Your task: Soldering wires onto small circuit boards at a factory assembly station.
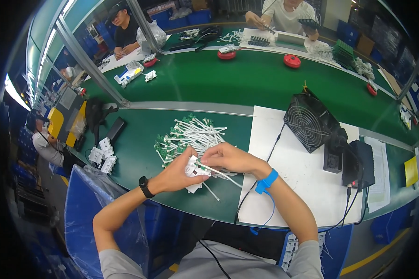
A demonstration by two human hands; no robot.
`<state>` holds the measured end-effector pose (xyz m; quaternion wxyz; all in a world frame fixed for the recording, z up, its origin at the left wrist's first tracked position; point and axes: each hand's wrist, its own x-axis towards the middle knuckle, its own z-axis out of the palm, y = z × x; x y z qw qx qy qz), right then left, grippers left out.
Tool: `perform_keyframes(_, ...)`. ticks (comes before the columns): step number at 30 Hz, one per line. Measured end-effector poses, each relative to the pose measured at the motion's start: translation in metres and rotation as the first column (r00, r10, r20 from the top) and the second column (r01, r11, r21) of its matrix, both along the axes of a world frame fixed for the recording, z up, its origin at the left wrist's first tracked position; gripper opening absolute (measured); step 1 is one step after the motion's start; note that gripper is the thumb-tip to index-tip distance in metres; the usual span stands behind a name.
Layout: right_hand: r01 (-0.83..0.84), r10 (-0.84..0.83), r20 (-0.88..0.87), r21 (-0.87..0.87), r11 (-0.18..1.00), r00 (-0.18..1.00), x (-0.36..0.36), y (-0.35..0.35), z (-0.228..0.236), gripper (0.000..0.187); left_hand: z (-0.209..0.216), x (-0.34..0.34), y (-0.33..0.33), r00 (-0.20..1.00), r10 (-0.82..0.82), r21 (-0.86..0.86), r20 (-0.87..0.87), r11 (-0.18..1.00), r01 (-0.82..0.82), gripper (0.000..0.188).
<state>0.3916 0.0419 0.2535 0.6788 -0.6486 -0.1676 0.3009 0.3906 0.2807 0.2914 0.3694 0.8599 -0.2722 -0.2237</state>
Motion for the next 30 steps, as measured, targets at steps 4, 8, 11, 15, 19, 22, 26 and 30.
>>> perform_keyframes(4,-0.01,0.01,-0.002,0.051,0.999,1.0,0.001,0.002,-0.005,0.024,0.002,0.0,0.001,1.0,-0.011,0.002,0.02,1.0,0.011,0.066)
perform_keyframes(8,-0.069,0.075,-0.047,0.128,0.989,0.996,0.003,0.002,-0.012,0.023,0.003,-0.002,0.0,0.997,-0.019,0.005,0.076,1.0,0.019,0.062)
perform_keyframes(11,-0.095,0.106,-0.063,0.161,0.982,0.992,0.004,0.002,-0.016,0.024,0.005,-0.003,0.0,0.996,-0.026,0.01,0.082,1.0,0.025,0.061)
perform_keyframes(15,-0.119,0.143,-0.091,0.224,0.967,0.986,0.002,0.002,-0.018,0.024,0.007,-0.004,-0.001,0.999,-0.02,0.022,0.039,1.0,0.019,0.061)
perform_keyframes(19,-0.132,0.165,-0.162,0.197,0.972,0.973,-0.003,0.003,-0.019,0.026,0.009,-0.006,-0.002,0.999,-0.035,-0.003,0.041,0.999,0.035,0.059)
perform_keyframes(22,-0.145,0.18,-0.182,0.191,0.971,0.967,-0.005,0.005,-0.02,0.028,0.009,-0.008,-0.003,0.998,-0.044,-0.012,0.037,0.999,0.044,0.059)
perform_keyframes(26,-0.139,0.168,-0.192,0.155,0.978,0.967,-0.003,0.002,-0.021,0.027,0.009,-0.007,-0.002,0.999,-0.04,-0.005,0.017,0.999,0.04,0.058)
perform_keyframes(30,-0.063,0.073,-0.104,0.096,0.993,0.992,-0.002,0.005,-0.021,0.025,0.006,-0.004,-0.002,1.0,-0.027,0.029,-0.006,0.999,0.027,0.057)
